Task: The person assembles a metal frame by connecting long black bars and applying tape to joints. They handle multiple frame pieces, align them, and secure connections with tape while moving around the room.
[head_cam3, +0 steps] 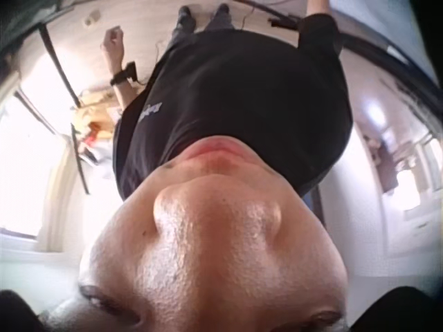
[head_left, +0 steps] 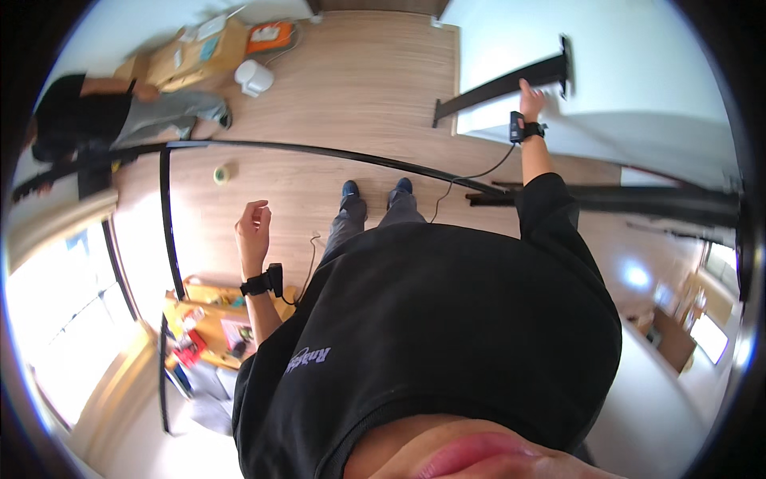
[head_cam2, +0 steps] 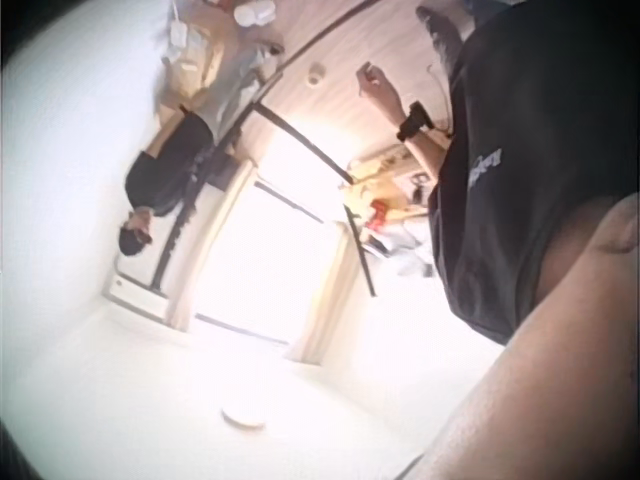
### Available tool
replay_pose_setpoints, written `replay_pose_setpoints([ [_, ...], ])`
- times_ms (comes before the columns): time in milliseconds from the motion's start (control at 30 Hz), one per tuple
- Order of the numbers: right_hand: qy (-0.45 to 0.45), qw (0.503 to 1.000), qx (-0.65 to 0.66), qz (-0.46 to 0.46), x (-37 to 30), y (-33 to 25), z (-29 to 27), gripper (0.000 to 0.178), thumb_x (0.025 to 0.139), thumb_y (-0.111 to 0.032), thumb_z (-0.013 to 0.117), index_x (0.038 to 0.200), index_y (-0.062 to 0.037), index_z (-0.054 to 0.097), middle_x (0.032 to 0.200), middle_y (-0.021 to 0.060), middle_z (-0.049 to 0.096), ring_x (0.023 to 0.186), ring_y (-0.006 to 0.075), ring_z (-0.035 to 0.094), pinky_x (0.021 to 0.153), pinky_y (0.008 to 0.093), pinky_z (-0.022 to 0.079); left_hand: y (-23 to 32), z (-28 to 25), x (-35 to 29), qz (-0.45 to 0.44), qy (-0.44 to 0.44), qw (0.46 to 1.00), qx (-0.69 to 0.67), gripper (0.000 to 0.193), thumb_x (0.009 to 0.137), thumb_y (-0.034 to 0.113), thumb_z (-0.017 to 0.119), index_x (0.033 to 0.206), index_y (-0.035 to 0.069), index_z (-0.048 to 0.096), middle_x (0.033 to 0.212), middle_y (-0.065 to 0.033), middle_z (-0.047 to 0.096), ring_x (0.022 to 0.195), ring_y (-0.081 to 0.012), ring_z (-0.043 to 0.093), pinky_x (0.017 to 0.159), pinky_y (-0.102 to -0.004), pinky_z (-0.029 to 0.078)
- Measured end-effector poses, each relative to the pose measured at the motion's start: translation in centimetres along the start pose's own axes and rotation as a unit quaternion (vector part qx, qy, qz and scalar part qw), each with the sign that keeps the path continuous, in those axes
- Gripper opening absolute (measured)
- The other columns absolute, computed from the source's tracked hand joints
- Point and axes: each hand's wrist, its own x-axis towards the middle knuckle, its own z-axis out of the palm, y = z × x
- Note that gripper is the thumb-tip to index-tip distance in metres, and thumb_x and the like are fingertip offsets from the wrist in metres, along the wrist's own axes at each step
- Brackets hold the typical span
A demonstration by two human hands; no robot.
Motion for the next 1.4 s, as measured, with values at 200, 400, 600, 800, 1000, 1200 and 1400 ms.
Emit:
replay_pose_setpoints([
  [200, -0.012, 0.921, 0.388, -0.024, 8.0, 5.4, 3.0, 0.041, 0.088, -0.035, 0.067, 0.112, -0.0006, 0.069, 0.11, 0.0141, 0.07, 0.097, 0.0311, 0.064, 0.08, 0.0568, 0.054, -1.0, 1.0, -10.1, -0.104, 0.088, 0.99, -0.029, 0.019, 0.098, 0.014, 0.066, 0.113, 0.003, 0.071, 0.083, -0.0107, 0.073, 0.074, -0.0174, 0.069, 0.068, -0.0312, 0.056],
  [400, 0.0, 0.997, -0.045, -0.067, 2.8, 2.5, 4.0, 0.053, 0.09, -0.034, 0.075, 0.124, 0.0062, 0.067, 0.119, 0.0179, 0.074, 0.101, 0.0319, 0.073, 0.086, 0.0468, 0.057, -2.3, 1.3, -16.8, -0.164, 0.158, 0.973, -0.036, 0.019, 0.097, 0.014, 0.067, 0.11, 0.002, 0.071, 0.082, -0.0119, 0.072, 0.074, -0.0188, 0.068, 0.07, -0.0327, 0.055],
  [600, -0.182, 0.942, -0.057, -0.276, -11.3, -8.7, 7.7, 0.039, 0.093, -0.028, 0.078, 0.111, 0.006, 0.074, 0.103, 0.0156, 0.079, 0.09, 0.0277, 0.075, 0.083, 0.039, 0.058, -6.0, 1.4, -19.8, -0.188, 0.216, 0.956, -0.061, 0.018, 0.097, 0.015, 0.067, 0.108, 0.001, 0.071, 0.08, -0.0127, 0.071, 0.074, -0.0197, 0.068, 0.069, -0.0331, 0.055],
  [800, -0.22, 0.872, 0.04, -0.435, -22.9, -25.6, 9.8, 0.035, 0.098, -0.031, 0.075, 0.103, 0.003, 0.069, 0.091, 0.0082, 0.073, 0.079, 0.0169, 0.065, 0.073, 0.0349, 0.052, -13.5, -2.9, -23.4, -0.182, 0.249, 0.945, -0.107, 0.018, 0.098, 0.013, 0.067, 0.11, 0.002, 0.071, 0.084, -0.01, 0.072, 0.075, -0.0172, 0.068, 0.071, -0.0313, 0.055],
  [1000, -0.048, 0.835, 0.276, -0.474, -34.2, -39.2, 10.5, 0.038, 0.101, -0.037, 0.067, 0.089, -0.0042, 0.052, 0.078, 0.0015, 0.046, 0.074, 0.0146, 0.043, 0.067, 0.0326, 0.039, -24.0, -9.4, -29.0, -0.205, 0.313, 0.914, -0.155, 0.017, 0.099, 0.01, 0.065, 0.112, 0.001, 0.07, 0.084, -0.0081, 0.073, 0.078, -0.0133, 0.068, 0.072, -0.0291, 0.055],
  [1200, -0.093, 0.791, 0.465, -0.385, -42.4, -46.8, 11.3, 0.066, 0.102, -0.059, 0.049, 0.115, 0.0025, 0.066, 0.109, 0.0143, 0.068, 0.092, 0.0275, 0.069, 0.091, 0.0444, 0.059, -31.8, -15.6, -32.3, -0.206, 0.33, 0.91, -0.139, 0.017, 0.1, 0.012, 0.066, 0.112, 0.002, 0.071, 0.085, -0.0086, 0.074, 0.078, -0.0132, 0.07, 0.073, -0.0289, 0.056],
  [1400, -0.255, 0.748, 0.543, -0.285, -42.5, -52.4, 9.5, 0.052, 0.096, -0.061, 0.051, 0.106, -0.0131, 0.068, 0.094, 0.0065, 0.067, 0.081, 0.0197, 0.065, 0.081, 0.0368, 0.052, -37.1, -19.8, -29.4, -0.197, 0.287, 0.93, -0.116, 0.017, 0.1, 0.012, 0.066, 0.113, 0.002, 0.07, 0.085, -0.0082, 0.073, 0.077, -0.014, 0.069, 0.073, -0.0295, 0.056],
])
